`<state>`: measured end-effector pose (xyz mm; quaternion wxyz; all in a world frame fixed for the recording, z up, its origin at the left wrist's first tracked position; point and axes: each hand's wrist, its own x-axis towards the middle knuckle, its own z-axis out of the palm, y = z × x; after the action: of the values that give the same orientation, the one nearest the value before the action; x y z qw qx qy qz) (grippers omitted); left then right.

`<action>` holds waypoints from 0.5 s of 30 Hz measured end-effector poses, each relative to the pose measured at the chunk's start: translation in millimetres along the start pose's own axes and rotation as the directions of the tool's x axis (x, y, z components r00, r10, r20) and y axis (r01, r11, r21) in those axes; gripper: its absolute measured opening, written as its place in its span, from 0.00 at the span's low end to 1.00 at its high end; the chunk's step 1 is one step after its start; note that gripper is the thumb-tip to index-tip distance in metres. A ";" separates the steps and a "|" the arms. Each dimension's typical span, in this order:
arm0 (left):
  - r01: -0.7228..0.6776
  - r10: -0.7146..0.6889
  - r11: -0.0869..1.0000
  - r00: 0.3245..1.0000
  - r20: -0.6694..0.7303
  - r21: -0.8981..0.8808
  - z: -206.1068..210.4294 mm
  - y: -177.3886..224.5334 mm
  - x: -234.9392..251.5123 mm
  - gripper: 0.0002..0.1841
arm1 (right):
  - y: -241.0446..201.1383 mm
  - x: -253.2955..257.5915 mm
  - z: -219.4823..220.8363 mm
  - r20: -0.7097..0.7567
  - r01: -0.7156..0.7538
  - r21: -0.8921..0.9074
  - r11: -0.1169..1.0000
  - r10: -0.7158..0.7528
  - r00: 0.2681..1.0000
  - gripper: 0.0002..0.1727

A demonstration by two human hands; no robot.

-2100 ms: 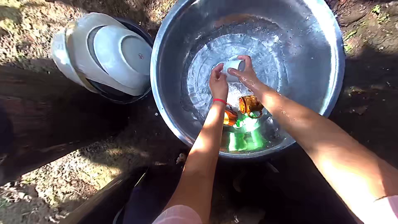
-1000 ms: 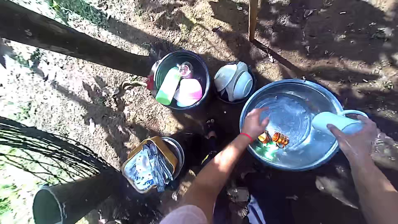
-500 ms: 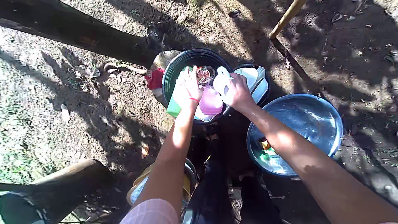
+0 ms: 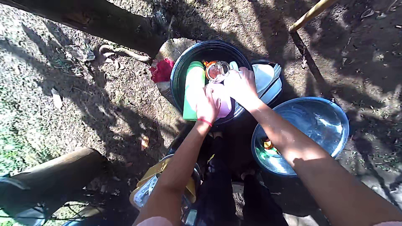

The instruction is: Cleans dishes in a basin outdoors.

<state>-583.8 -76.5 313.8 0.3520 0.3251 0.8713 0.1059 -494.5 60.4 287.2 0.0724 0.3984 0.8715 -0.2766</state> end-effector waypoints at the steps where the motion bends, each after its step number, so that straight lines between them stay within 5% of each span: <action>1: -0.048 0.048 0.999 0.999 0.007 -0.017 8.0 -1.5 -12.7 0.26 | -1.3 4.3 -0.1 0.008 -0.007 0.005 1.000 0.007 1.000 0.27; 4: -0.158 0.150 0.983 0.985 -0.087 -0.094 29.2 -10.1 -45.6 0.30 | -2.7 12.3 5.3 0.043 -0.010 0.015 1.000 0.009 0.999 0.25; 10: -0.140 0.042 0.932 0.958 -0.284 -0.335 50.1 -22.0 -91.3 0.29 | 18.7 20.6 47.8 -0.043 0.092 -0.054 0.994 -0.094 0.995 0.35; 13: -0.051 -0.069 0.893 0.967 -0.247 -0.447 45.0 -23.7 -106.7 0.25 | 22.3 23.5 50.5 0.000 0.139 -0.060 0.988 -0.140 0.990 0.40; 15: 0.155 -0.299 0.760 0.946 -0.127 -0.631 39.1 -19.4 -115.1 0.19 | 20.3 19.6 38.4 0.049 0.174 -0.013 0.985 -0.173 0.984 0.48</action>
<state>-504.4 -166.9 339.9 0.3500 0.0708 0.8558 0.3743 -496.4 63.3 239.7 0.0722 0.3135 0.9032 -0.2840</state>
